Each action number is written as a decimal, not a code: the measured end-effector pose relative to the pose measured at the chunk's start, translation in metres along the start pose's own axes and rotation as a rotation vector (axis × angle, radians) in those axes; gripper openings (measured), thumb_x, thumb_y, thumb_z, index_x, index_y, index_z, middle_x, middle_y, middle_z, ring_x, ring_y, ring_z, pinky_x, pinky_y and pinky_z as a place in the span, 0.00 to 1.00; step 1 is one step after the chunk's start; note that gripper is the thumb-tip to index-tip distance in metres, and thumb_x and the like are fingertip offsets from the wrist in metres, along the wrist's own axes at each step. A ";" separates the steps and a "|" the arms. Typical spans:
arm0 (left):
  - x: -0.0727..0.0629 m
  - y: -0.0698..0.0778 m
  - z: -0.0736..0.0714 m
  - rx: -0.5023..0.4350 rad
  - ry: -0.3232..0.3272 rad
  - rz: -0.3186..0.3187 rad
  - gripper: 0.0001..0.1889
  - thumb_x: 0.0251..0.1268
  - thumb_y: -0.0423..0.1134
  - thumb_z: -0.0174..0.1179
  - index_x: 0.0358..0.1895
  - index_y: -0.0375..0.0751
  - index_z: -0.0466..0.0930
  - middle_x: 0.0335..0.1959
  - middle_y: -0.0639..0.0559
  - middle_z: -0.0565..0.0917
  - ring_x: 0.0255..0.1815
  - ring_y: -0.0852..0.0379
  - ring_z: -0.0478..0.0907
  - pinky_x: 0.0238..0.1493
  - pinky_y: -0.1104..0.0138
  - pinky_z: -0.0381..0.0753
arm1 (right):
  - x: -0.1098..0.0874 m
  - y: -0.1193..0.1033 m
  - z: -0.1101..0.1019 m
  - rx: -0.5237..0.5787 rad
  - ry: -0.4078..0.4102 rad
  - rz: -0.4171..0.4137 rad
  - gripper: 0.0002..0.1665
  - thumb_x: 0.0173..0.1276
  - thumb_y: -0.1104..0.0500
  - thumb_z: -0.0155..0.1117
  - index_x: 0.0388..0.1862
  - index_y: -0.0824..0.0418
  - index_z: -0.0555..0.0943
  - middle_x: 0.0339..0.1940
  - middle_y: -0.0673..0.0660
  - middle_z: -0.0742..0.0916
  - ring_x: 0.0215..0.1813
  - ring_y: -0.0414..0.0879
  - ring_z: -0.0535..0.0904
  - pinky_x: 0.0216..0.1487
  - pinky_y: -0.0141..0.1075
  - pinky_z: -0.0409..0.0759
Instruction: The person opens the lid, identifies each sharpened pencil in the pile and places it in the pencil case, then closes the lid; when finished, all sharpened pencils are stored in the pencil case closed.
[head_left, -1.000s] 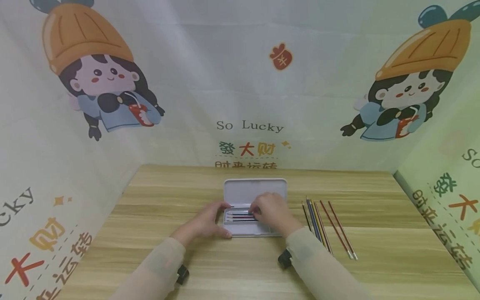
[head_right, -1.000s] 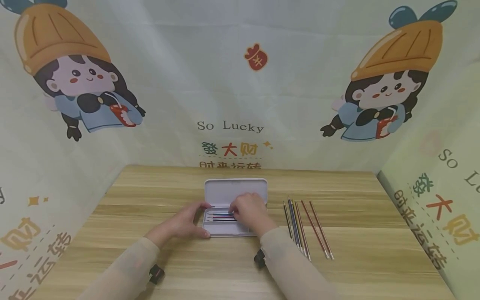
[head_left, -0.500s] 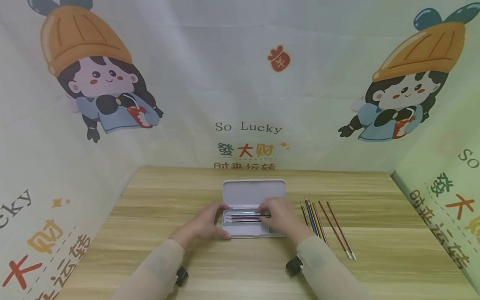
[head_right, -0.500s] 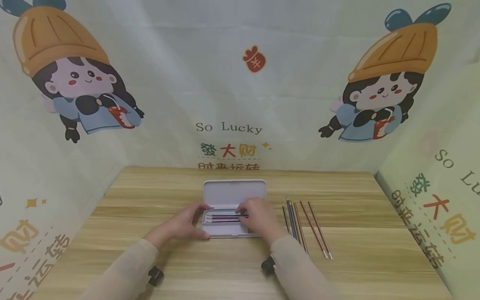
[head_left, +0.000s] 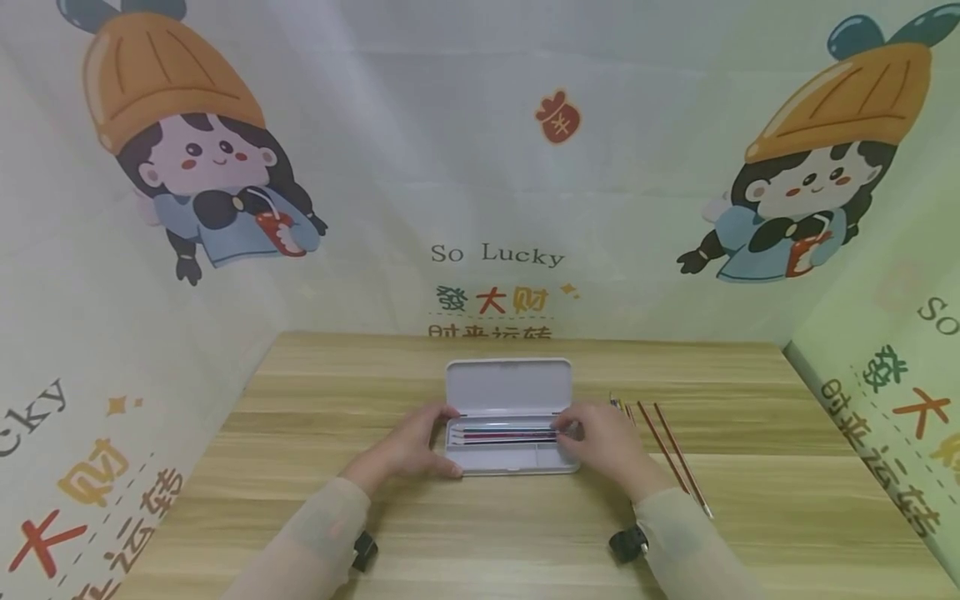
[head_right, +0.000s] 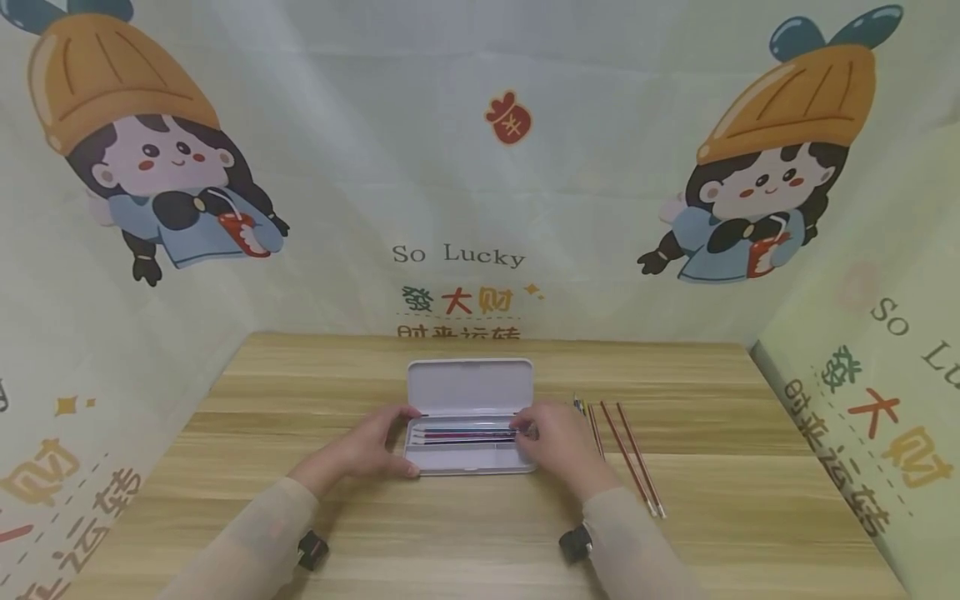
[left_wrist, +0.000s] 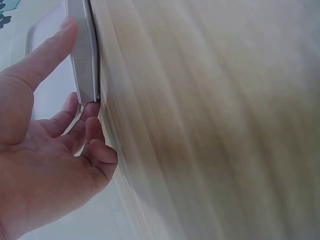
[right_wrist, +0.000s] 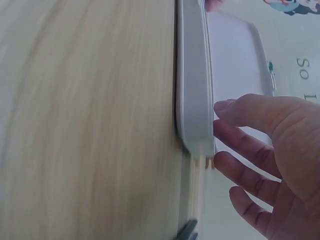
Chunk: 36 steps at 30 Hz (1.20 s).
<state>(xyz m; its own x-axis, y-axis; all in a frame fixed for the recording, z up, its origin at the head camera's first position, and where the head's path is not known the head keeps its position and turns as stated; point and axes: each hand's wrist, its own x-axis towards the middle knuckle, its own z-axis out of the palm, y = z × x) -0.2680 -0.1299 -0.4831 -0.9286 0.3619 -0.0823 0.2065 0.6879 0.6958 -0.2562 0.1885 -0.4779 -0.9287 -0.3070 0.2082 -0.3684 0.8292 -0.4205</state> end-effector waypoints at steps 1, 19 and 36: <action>0.000 0.000 0.000 0.001 0.001 0.000 0.46 0.37 0.39 0.85 0.66 0.40 0.74 0.68 0.37 0.76 0.72 0.35 0.69 0.77 0.40 0.64 | -0.002 0.002 -0.001 0.003 0.005 0.000 0.08 0.61 0.58 0.76 0.41 0.50 0.91 0.41 0.47 0.91 0.38 0.41 0.81 0.42 0.40 0.82; 0.001 0.000 0.001 -0.003 0.008 0.019 0.45 0.37 0.38 0.85 0.65 0.38 0.74 0.67 0.36 0.77 0.72 0.35 0.70 0.78 0.41 0.64 | -0.028 0.029 -0.024 -0.041 0.034 0.011 0.11 0.62 0.57 0.77 0.44 0.53 0.91 0.42 0.50 0.92 0.43 0.47 0.86 0.46 0.47 0.86; 0.001 -0.001 0.002 -0.007 0.007 -0.002 0.46 0.37 0.40 0.85 0.66 0.42 0.74 0.69 0.37 0.75 0.73 0.35 0.69 0.78 0.40 0.63 | -0.050 0.056 -0.037 -0.059 0.009 0.060 0.11 0.61 0.59 0.76 0.43 0.53 0.90 0.43 0.51 0.92 0.36 0.42 0.82 0.40 0.45 0.84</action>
<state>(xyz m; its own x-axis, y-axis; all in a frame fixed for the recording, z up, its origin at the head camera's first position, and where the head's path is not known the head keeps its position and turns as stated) -0.2684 -0.1295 -0.4853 -0.9309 0.3566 -0.0787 0.2028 0.6840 0.7007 -0.2286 0.2679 -0.4796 -0.9484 -0.2520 0.1926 -0.3088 0.8721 -0.3795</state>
